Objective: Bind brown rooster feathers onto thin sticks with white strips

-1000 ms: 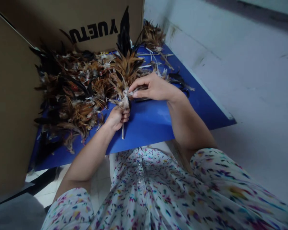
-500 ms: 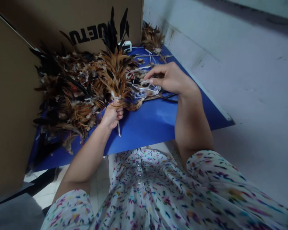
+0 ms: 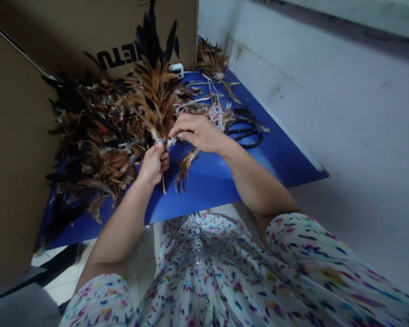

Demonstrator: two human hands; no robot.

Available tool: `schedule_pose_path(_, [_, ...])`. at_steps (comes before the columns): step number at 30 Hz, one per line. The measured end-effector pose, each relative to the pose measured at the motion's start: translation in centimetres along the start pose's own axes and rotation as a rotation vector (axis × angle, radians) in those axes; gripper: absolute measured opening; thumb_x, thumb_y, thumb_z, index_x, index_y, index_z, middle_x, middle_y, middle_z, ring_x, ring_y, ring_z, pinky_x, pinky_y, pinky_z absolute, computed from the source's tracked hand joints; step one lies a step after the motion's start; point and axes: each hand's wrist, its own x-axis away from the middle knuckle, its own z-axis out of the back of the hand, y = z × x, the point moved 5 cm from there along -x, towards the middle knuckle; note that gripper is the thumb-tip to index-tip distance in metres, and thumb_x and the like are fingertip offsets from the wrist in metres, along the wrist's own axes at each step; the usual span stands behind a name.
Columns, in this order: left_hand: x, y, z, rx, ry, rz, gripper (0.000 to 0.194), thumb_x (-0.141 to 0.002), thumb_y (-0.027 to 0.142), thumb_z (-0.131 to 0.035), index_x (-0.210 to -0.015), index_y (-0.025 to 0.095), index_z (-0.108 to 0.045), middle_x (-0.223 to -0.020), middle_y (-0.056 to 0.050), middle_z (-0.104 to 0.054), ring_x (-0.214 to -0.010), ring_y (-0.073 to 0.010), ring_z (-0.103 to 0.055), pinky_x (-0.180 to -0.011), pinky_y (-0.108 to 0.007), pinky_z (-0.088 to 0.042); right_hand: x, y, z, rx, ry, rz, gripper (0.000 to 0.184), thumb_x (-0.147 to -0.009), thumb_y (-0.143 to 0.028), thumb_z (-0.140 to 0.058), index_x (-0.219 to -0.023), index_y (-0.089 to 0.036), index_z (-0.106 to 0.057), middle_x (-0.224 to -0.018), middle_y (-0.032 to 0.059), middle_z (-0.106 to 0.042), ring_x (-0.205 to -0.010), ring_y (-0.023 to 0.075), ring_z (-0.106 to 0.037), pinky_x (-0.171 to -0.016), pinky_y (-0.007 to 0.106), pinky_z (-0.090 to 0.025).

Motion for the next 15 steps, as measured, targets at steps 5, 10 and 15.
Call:
schedule_pose_path(5, [0.2, -0.6, -0.6, -0.036, -0.049, 0.038, 0.033, -0.094, 0.031, -0.059, -0.072, 0.019, -0.038, -0.052, 0.01, -0.026, -0.035, -0.0016, -0.02, -0.035, -0.012, -0.011, 0.0, 0.0, -1.5, 0.036, -0.088, 0.053, 0.026, -0.093, -0.013, -0.047, -0.102, -0.017, -0.071, -0.101, 0.0069, -0.06, -0.095, 0.0181, -0.056, -0.088, 0.034, -0.043])
schedule_pose_path(10, [0.6, -1.0, -1.0, -0.06, -0.063, 0.091, 0.024, -0.097, 0.024, -0.051, -0.076, 0.02, -0.041, -0.051, 0.01, -0.027, -0.034, -0.0024, -0.021, -0.035, -0.012, -0.011, 0.1, 0.1, -1.8, 0.045, -0.082, 0.066, 0.026, -0.093, -0.012, -0.047, -0.099, -0.016, -0.071, -0.101, 0.0068, -0.058, -0.093, 0.0171, -0.055, -0.086, 0.032, -0.041])
schedule_pose_path(15, [0.8, -1.1, -1.2, -0.037, -0.094, 0.109, 0.021, -0.094, 0.024, -0.053, -0.077, 0.021, -0.04, -0.05, 0.01, -0.029, -0.033, -0.0029, -0.021, -0.035, -0.012, -0.011, 0.2, 0.2, -2.0, 0.059, -0.083, 0.095, 0.025, -0.095, -0.012, -0.046, -0.098, -0.017, -0.07, -0.098, 0.0062, -0.058, -0.093, 0.0166, -0.054, -0.085, 0.032, -0.042])
